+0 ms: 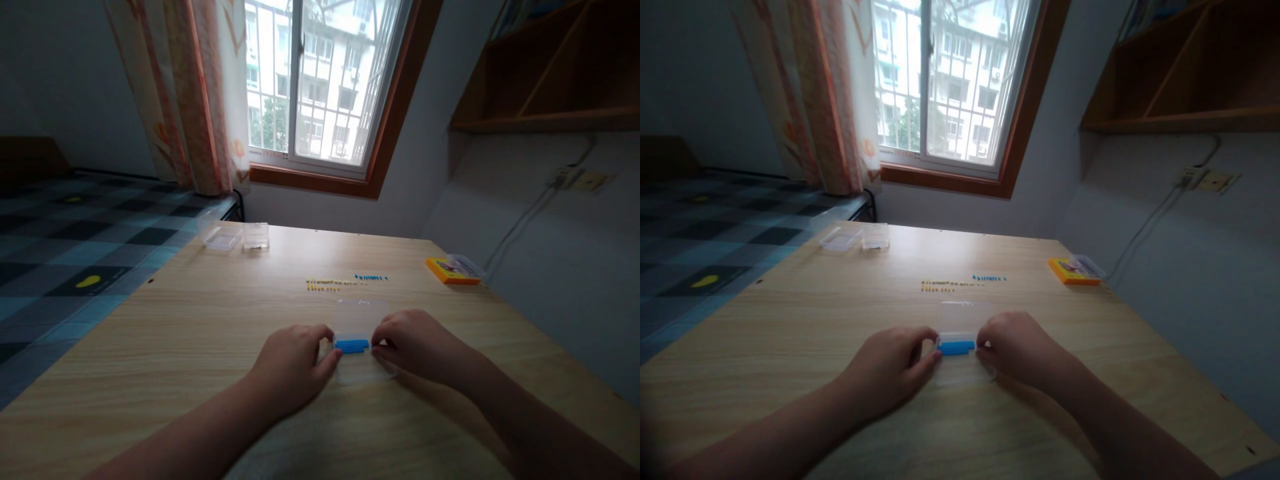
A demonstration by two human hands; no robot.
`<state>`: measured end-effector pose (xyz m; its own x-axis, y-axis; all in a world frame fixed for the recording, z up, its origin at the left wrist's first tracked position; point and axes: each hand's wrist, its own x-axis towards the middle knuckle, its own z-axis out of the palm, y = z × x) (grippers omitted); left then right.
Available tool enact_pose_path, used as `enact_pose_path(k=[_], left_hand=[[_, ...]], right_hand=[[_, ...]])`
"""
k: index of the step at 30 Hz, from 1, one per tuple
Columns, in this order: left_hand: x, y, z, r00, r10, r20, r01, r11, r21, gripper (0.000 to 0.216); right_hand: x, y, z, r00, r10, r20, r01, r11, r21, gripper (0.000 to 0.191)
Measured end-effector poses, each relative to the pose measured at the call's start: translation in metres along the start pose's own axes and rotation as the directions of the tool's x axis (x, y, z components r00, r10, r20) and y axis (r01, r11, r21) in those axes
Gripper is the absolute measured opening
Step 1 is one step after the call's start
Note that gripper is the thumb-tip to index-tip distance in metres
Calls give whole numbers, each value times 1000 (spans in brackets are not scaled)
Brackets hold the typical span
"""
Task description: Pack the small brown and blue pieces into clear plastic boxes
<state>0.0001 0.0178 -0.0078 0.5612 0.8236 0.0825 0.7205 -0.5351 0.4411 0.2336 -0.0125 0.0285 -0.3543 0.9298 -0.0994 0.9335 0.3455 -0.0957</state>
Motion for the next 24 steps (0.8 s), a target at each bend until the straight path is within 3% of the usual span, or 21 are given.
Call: enact_pose_path(k=[10, 20, 24], left_hand=[[0, -2, 2, 1000, 2, -7, -2, 1000, -5, 29], [0, 0, 1, 1000, -4, -2, 4, 1000, 3, 30], [0, 1, -1, 1000, -8, 2, 8, 1000, 4, 31]], right_hand=[[-4, -6, 2, 988, 152, -7, -152, 988, 33, 21], [-4, -11, 2, 988, 155, -5, -155, 987, -39, 22], [-9, -12, -4, 996, 82, 20, -84, 992, 98, 22]])
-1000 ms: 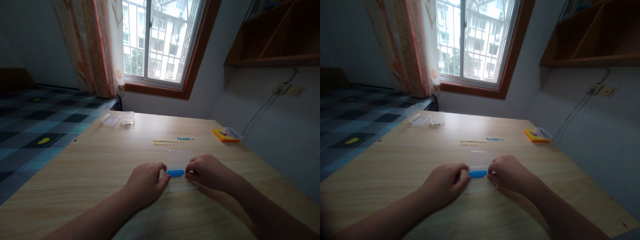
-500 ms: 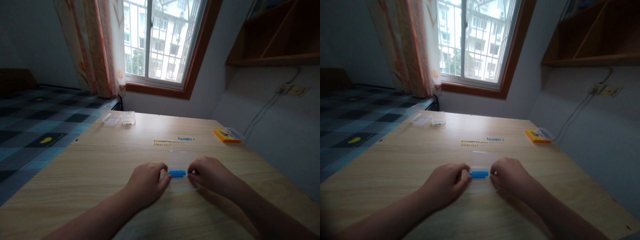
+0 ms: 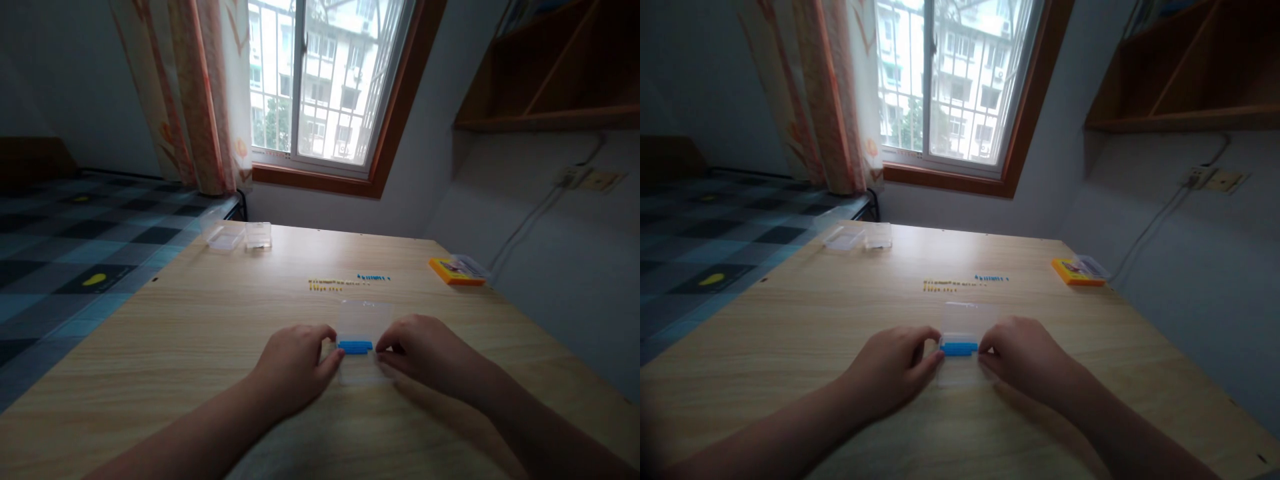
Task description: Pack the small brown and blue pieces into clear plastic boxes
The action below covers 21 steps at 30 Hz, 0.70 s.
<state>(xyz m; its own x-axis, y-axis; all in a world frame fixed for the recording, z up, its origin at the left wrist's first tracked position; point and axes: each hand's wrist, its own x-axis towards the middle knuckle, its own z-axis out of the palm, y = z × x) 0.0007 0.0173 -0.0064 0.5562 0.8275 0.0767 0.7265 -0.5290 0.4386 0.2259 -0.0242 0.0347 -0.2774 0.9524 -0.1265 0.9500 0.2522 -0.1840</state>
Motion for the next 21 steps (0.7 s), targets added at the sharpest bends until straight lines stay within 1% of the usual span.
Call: enact_pose_path(k=[2, 4, 7, 10, 15, 18, 21], left_hand=[[0, 0, -1, 1000, -2, 5, 2, 1000, -1, 31], [0, 0, -1, 1000, 1, 11, -1, 1000, -1, 32], [0, 0, 0, 1000, 5, 7, -5, 1000, -1, 32], [0, 0, 0, 1000, 5, 0, -5, 1000, 0, 31], [0, 0, 1, 1000, 9, 3, -9, 1000, 3, 32], [0, -1, 1, 1000, 8, 5, -8, 1000, 3, 32], [0, -1, 2, 1000, 8, 0, -8, 1000, 0, 30]], right_hand=[[-3, -1, -2, 998, -44, 36, 41, 996, 82, 21], [-4, -2, -3, 995, -64, 70, 55, 991, 121, 21], [-4, -2, -2, 990, -95, 100, 84, 990, 111, 21], [-3, -1, -2, 988, -124, 93, 120, 992, 50, 22], [-4, 1, -2, 996, -68, 54, 71, 996, -57, 21], [-5, 3, -1, 999, -34, 7, 34, 998, -55, 19], [-6, 4, -2, 1000, 7, -25, -9, 998, -59, 26]])
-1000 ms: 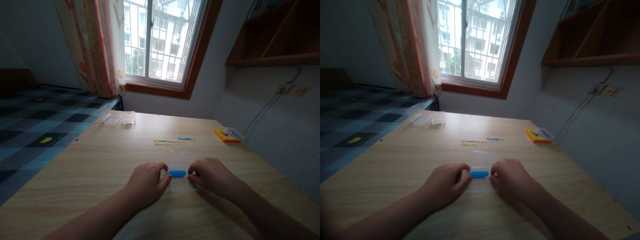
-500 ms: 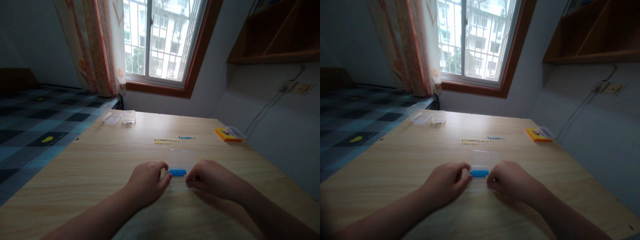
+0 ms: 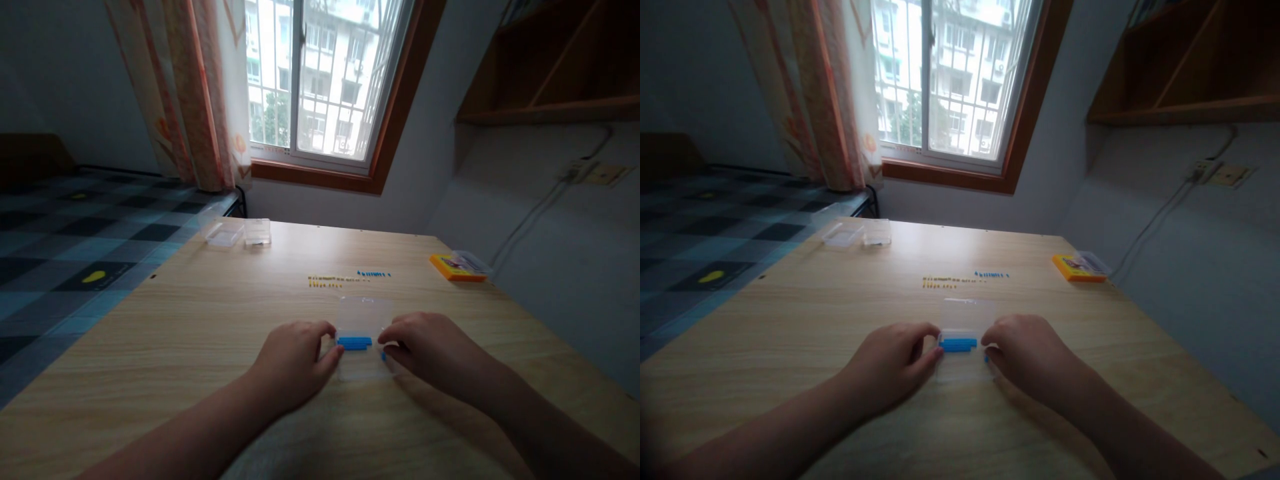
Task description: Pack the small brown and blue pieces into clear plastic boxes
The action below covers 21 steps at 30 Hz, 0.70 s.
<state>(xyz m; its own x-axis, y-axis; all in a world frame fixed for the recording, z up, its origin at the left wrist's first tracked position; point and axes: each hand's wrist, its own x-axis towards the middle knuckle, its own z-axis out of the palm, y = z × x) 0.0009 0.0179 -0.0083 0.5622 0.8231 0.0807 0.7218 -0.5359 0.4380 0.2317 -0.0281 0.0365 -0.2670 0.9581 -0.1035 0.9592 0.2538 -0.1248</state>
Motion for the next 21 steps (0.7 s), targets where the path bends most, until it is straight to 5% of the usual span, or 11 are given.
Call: enact_pose_path(k=[10, 21], left_hand=[[0, 2, -1, 1000, 0, 6, 0, 1000, -6, 31], [0, 0, 0, 1000, 0, -8, 0, 1000, -5, 31]], right_hand=[[0, -3, 2, 999, -15, 28, 17, 997, -70, 22], [1, -18, 1, 990, 103, 94, -84, 979, -187, 24]])
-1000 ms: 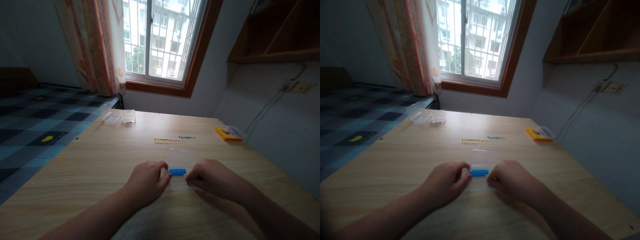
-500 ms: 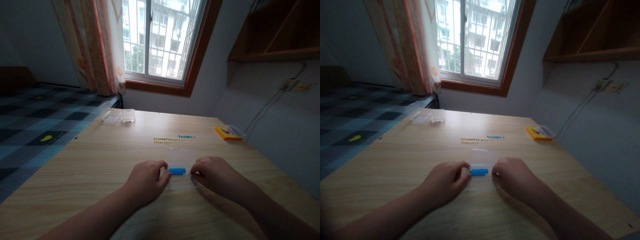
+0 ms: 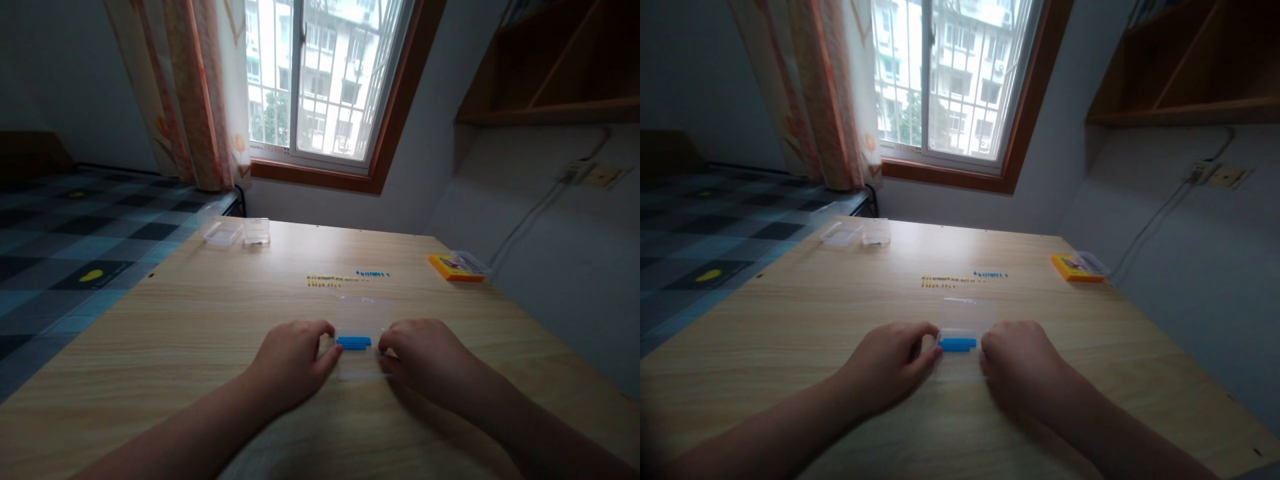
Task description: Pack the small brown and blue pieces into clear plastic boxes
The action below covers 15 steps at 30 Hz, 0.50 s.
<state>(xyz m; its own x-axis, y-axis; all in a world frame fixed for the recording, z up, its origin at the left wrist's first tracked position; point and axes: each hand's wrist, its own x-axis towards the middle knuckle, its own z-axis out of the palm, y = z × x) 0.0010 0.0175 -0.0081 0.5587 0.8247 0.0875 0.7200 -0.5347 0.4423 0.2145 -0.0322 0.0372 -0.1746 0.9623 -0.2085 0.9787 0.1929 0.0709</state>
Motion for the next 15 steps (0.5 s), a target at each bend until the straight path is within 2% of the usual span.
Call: enact_pose_path(k=[9, 15], left_hand=[[1, 1, 0, 1000, 6, 2, -6, 1000, 13, 32], [0, 2, -1, 1000, -5, 10, 5, 1000, 5, 32]], right_hand=[[2, 0, 2, 1000, -16, -23, 16, 1000, 3, 24], [-1, 2, 0, 981, -148, -124, 175, 953, 247, 19]])
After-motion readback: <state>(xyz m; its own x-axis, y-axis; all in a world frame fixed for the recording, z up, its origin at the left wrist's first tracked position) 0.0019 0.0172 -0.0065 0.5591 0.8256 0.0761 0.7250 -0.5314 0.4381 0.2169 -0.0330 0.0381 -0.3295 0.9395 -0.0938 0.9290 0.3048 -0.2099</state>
